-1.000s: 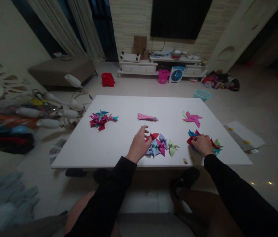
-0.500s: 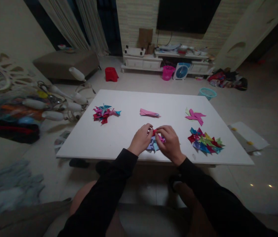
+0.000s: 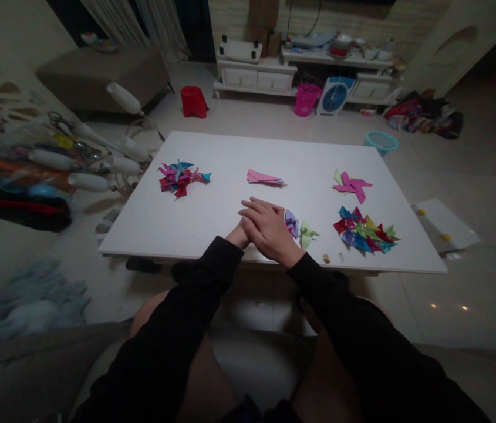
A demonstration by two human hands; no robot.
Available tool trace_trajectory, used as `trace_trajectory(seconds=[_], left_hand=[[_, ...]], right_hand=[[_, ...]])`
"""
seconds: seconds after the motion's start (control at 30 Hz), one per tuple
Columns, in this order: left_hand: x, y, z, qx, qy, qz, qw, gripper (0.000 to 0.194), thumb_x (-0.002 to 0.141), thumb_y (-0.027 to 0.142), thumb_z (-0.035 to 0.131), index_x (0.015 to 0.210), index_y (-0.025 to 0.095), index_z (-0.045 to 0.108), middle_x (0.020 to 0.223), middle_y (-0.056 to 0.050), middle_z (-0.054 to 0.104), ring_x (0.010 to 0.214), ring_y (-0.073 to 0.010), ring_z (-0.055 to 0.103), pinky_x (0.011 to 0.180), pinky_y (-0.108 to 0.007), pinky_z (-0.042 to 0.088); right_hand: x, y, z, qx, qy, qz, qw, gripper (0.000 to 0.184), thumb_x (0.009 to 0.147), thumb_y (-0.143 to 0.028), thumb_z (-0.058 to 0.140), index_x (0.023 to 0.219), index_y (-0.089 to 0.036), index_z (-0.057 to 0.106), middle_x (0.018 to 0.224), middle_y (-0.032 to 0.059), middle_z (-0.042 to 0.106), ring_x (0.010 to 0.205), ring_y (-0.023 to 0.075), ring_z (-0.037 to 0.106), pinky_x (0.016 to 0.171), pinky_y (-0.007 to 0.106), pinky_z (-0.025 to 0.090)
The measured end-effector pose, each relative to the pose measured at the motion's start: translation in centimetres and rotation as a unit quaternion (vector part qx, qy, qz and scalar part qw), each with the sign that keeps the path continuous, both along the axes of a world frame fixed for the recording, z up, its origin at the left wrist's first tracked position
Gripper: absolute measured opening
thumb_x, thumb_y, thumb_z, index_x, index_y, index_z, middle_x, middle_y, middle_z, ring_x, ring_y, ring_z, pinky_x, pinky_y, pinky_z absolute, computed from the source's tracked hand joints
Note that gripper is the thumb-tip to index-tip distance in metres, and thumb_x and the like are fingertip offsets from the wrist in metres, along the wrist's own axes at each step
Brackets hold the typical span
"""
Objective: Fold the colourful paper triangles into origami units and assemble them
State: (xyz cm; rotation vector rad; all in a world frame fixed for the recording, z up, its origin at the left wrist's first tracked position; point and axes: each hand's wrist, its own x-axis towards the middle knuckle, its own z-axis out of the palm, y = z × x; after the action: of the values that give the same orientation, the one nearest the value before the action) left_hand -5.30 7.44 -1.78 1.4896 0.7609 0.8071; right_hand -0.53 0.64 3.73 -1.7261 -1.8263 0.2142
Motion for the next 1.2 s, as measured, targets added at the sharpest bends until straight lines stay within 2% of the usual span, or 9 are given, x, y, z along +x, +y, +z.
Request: trace_trajectory(seconds=[0.13, 0.3, 0.37, 0.47, 0.57, 0.7, 0.93, 1.07, 1.2], left_hand=[[-1.9, 1.2, 2.1, -0.154, -0.104, -0.097, 0.978, 0.019, 0.09, 0.018, 0.044, 0.102, 0.018, 0.059, 0.096, -0.008, 0.066, 0.098, -0.0212, 0.066, 0.094, -0.042, 0.053], [-1.9, 1.5, 4.7, -0.284, -0.128, -0.025, 0.95, 0.016, 0.086, 0.017, 0.052, 0.1, 0.016, 0.058, 0.094, -0.006, 0.069, 0.088, -0.0167, 0.067, 0.087, -0.033, 0.053], [-1.8, 1.2, 5.3, -0.339, -0.133, -0.033, 0.931, 0.019, 0.091, 0.029, 0.048, 0.1, 0.016, 0.059, 0.095, -0.009, 0.071, 0.088, -0.0197, 0.068, 0.083, -0.035, 0.054], [-1.7, 0.5, 5.8, -0.404, -0.175, -0.086, 0.894, 0.046, 0.096, 0.053, 0.038, 0.107, 0.014, 0.059, 0.101, -0.015, 0.072, 0.091, -0.0264, 0.07, 0.082, -0.043, 0.055], [-1.6, -0.2, 5.9, -0.427, -0.224, -0.107, 0.87, 0.057, 0.094, 0.065, 0.035, 0.12, 0.018, 0.055, 0.109, -0.017, 0.072, 0.092, -0.0297, 0.071, 0.083, -0.048, 0.054], [-1.6, -0.6, 6.1, -0.431, -0.241, -0.126, 0.86, 0.063, 0.088, 0.071, 0.04, 0.128, 0.023, 0.051, 0.109, -0.014, 0.072, 0.09, -0.0305, 0.072, 0.08, -0.046, 0.053], [-1.7, -0.5, 5.6, -0.411, -0.223, -0.136, 0.873, 0.063, 0.09, 0.068, 0.033, 0.129, 0.021, 0.052, 0.084, -0.01, 0.072, 0.065, -0.0237, 0.068, 0.066, -0.036, 0.052], [-1.6, -0.5, 5.2, -0.406, -0.226, -0.121, 0.877, 0.06, 0.09, 0.064, 0.033, 0.124, 0.019, 0.056, 0.062, -0.004, 0.063, 0.057, -0.0217, 0.063, 0.06, -0.032, 0.049], [-1.6, -0.4, 5.2, -0.393, -0.209, -0.121, 0.887, 0.056, 0.092, 0.06, 0.029, 0.119, 0.019, 0.057, 0.053, 0.0, 0.055, 0.053, -0.0215, 0.061, 0.056, -0.03, 0.047]], right_hand=[[0.2, -1.0, 0.2, 0.015, 0.012, 0.009, 1.0, 0.043, 0.104, -0.036, 0.035, 0.139, -0.025, 0.057, 0.146, 0.0064, 0.056, 0.14, 0.0284, 0.042, 0.109, 0.048, 0.025], [1.3, -1.9, 0.5, 0.044, 0.001, -0.012, 0.999, 0.048, 0.101, -0.033, 0.04, 0.147, -0.024, 0.049, 0.151, 0.0086, 0.051, 0.139, 0.028, 0.043, 0.107, 0.046, 0.027], [1.5, -2.0, 0.2, 0.039, -0.002, -0.012, 0.999, 0.051, 0.101, -0.035, 0.041, 0.15, -0.023, 0.045, 0.154, 0.0099, 0.047, 0.141, 0.0283, 0.042, 0.107, 0.046, 0.028], [1.6, -1.9, -0.6, 0.026, 0.003, 0.009, 1.0, 0.058, 0.101, -0.039, 0.039, 0.156, -0.023, 0.033, 0.162, 0.0096, 0.035, 0.146, 0.0286, 0.035, 0.109, 0.047, 0.029], [1.3, -1.7, -1.2, 0.018, 0.016, 0.036, 0.999, 0.062, 0.102, -0.046, 0.033, 0.16, -0.025, 0.023, 0.165, 0.0077, 0.027, 0.151, 0.029, 0.025, 0.114, 0.051, 0.024], [1.0, -1.6, -1.5, 0.009, 0.025, 0.039, 0.999, 0.07, 0.101, -0.058, 0.03, 0.162, -0.028, 0.013, 0.167, 0.0073, 0.022, 0.154, 0.0322, 0.014, 0.117, 0.057, 0.018], [0.3, -1.4, -2.7, 0.013, 0.05, 0.044, 0.998, 0.084, 0.096, -0.065, 0.034, 0.163, -0.022, 0.006, 0.168, 0.014, 0.015, 0.155, 0.0363, 0.005, 0.117, 0.062, 0.02], [-0.2, -1.5, -3.1, 0.007, 0.073, 0.036, 0.997, 0.088, 0.095, -0.064, 0.041, 0.162, -0.023, 0.002, 0.169, 0.0137, 0.005, 0.155, 0.0358, 0.0, 0.119, 0.063, 0.016], [-0.4, -1.5, -3.5, -0.002, 0.089, 0.032, 0.996, 0.093, 0.095, -0.063, 0.044, 0.162, -0.022, -0.005, 0.169, 0.0138, -0.003, 0.156, 0.0343, -0.005, 0.121, 0.063, 0.011]])
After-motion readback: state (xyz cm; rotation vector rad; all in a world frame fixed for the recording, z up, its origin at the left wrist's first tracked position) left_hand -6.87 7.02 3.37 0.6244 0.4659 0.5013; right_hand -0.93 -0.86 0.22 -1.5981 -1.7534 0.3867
